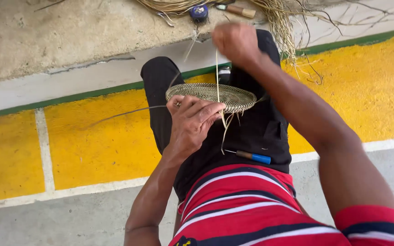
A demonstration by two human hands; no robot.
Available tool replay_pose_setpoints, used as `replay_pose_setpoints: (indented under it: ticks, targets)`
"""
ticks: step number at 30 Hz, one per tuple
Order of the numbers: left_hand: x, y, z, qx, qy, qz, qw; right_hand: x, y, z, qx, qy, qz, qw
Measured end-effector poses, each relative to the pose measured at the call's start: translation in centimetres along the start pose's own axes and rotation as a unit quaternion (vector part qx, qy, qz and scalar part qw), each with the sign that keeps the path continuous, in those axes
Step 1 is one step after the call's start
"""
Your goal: Weaving a circular base or mat using long strands of straw or grass.
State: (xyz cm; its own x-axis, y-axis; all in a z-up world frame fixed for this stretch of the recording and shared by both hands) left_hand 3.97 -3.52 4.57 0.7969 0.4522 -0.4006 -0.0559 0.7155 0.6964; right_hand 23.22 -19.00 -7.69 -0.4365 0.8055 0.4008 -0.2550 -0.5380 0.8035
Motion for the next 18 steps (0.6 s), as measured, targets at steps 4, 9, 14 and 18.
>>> replay_pose_setpoints:
  ticks: [4, 9, 14, 18]
  targets:
    - [1.6, 0.4, 0.2, -0.005, 0.004, 0.024, 1.000, -0.2, 1.5, 2.5, 0.188, -0.180, 0.126, 0.957]
    - [1.3, 0.7, 0.2, 0.006, 0.017, 0.004, 1.000, 7.9, 5.5, -5.0, 0.427, -0.170, 0.387, 0.799]
    - [1.3, 0.3, 0.3, 0.017, 0.018, 0.024, 0.999, 9.9, 7.7, -3.1, 0.350, -0.152, 0.200, 0.903]
    - [1.5, 0.7, 0.5, 0.016, 0.019, 0.030, 0.999, 6.5, 3.9, -4.8, 0.441, -0.235, 0.176, 0.848]
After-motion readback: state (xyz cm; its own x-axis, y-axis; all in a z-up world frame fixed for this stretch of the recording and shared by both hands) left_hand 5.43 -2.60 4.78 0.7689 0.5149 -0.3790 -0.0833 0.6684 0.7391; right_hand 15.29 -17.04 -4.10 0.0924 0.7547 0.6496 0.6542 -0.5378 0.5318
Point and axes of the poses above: each hand's wrist, its own z-axis towards the middle knuckle, its own y-axis out of the back of the hand, x = y × z, the point moved 7 cm from there along z, towards the middle knuckle, and after that the axes turned 13 degrees about -y, right-handed, at the moved point
